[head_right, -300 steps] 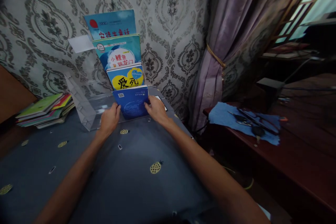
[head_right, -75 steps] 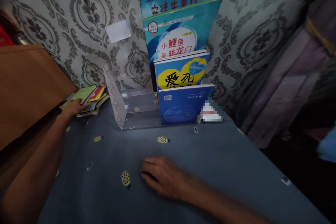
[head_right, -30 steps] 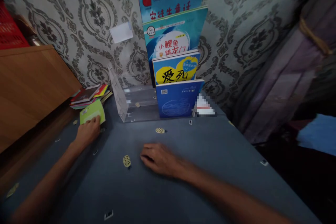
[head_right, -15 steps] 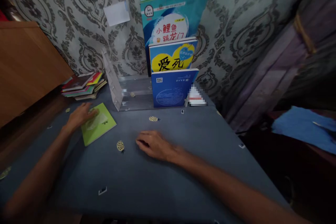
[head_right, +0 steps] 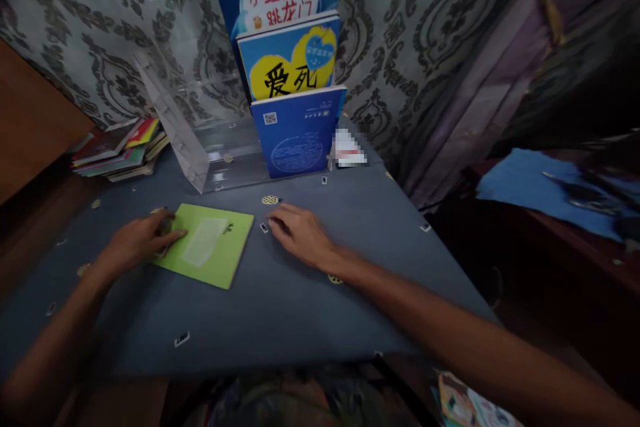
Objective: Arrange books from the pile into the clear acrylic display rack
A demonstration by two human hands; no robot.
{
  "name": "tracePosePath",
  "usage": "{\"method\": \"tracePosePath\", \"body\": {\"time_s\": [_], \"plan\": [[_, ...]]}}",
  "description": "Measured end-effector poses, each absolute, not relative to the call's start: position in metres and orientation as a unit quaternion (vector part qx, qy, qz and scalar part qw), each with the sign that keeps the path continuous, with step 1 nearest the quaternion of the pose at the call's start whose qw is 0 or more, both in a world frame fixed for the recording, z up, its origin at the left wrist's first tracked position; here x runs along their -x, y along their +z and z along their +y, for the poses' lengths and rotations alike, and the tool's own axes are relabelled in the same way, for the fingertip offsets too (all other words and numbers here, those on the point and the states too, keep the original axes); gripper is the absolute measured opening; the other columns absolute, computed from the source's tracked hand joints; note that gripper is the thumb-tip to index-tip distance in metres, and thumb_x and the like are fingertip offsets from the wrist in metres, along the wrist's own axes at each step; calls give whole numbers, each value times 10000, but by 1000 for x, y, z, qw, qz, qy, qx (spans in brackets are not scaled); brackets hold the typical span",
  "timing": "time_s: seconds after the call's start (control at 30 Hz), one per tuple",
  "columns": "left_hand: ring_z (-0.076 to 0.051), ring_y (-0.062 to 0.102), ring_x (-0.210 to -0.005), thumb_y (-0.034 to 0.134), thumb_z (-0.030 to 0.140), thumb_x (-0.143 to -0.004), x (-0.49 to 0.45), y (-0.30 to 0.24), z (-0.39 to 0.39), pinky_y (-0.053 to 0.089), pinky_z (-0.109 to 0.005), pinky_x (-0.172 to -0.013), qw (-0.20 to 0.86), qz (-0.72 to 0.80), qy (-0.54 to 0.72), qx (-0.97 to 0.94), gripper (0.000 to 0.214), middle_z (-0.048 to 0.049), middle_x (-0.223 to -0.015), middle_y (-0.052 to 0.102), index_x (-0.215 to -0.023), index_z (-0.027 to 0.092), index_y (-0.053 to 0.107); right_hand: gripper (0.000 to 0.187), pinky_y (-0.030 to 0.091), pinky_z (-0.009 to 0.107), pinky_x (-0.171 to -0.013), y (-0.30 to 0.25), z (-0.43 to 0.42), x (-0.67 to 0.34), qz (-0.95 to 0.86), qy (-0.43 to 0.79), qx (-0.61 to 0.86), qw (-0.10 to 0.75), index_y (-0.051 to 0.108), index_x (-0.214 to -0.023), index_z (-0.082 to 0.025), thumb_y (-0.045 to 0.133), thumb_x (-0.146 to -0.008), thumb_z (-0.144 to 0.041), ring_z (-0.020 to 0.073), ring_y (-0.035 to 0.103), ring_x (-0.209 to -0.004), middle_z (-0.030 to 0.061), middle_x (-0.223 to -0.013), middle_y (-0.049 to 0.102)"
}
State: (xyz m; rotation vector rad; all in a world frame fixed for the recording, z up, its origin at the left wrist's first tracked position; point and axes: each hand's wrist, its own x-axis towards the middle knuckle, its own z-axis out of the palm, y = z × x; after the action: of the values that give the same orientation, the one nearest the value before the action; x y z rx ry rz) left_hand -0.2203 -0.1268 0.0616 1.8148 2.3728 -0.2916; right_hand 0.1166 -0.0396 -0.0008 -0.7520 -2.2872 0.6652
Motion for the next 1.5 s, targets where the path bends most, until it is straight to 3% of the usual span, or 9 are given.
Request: {"method": "tracePosePath", "body": {"time_s": [0.13,0.3,0.47,0.53,0.7,1.03,1.3,1.4,1.5], "plan": [[-301,697,-844,474,525,-976,163,58,-125,434,-336,-669,86,757,-89,-641,480,-107,-891,727,-1278,159,547,258,515,321,-797,2,-32,-121,-853,230,321,342,688,-1107,-164,468,-973,-173,194,654,-864,85,-993,693],[-253,712,-840,489,383,-1009,111,57,-119,451,-310,-679,100,703,-64,-702,323,-95,-945,739,-1226,159,572,229,516,366,-849,5,-33,-123,-882,153,303,328,677,-1081,-162,466,-994,-179,225,650,-947,100,-1009,687],[-300,711,-891,457,332,-1023,75,62,-119,514,-351,-680,6,672,-108,-733,247,-128,-936,716,-1027,167,640,197,520,390,-880,8,-49,-117,-929,107,232,268,668,-1011,-157,472,-1011,-173,235,641,-965,105,-1009,699],[-304,691,-979,444,285,-1022,67,55,-117,550,-382,-745,-42,638,-70,-765,230,-138,-1021,702,-994,174,643,173,516,419,-946,6,-55,-113,-938,103,216,251,664,-1049,-133,502,-1001,-168,252,635,-1036,130,-1071,700],[-293,615,-1242,417,187,-1014,70,18,-106,497,-475,-1053,-88,554,58,-826,255,-181,-1336,639,-1203,139,583,274,451,479,-1109,-1,-59,-109,-943,109,227,218,620,-1221,-101,578,-974,-212,291,563,-1279,188,-1329,628],[-295,563,-1350,343,260,-1048,77,5,-105,482,-500,-1091,-97,560,60,-821,319,-169,-1420,620,-1209,157,598,297,365,558,-1149,1,-42,-131,-921,108,332,174,639,-1255,-141,498,-1012,-238,299,601,-1262,178,-1411,614],[-324,501,-1408,316,275,-1059,74,8,-105,428,-556,-1134,-47,575,52,-815,379,-187,-1470,572,-1247,135,613,231,465,452,-929,5,-20,-147,-896,114,384,192,747,-995,-169,517,-991,-190,277,643,-1018,125,-1061,737],[-349,444,-1447,379,422,-1055,80,14,-110,393,-569,-1151,-29,564,26,-825,454,-195,-1516,522,-1351,138,572,237,479,416,-867,7,-21,-146,-897,113,391,176,754,-982,-158,521,-996,-200,278,611,-997,131,-1028,729],[-361,342,-1504,508,669,-943,92,24,-117,365,-572,-1165,21,495,-14,-869,746,-160,-1611,403,-1527,215,412,226,479,379,-848,15,-23,-145,-897,106,404,146,749,-961,-158,531,-1000,-203,264,608,-990,123,-1010,733]]}}
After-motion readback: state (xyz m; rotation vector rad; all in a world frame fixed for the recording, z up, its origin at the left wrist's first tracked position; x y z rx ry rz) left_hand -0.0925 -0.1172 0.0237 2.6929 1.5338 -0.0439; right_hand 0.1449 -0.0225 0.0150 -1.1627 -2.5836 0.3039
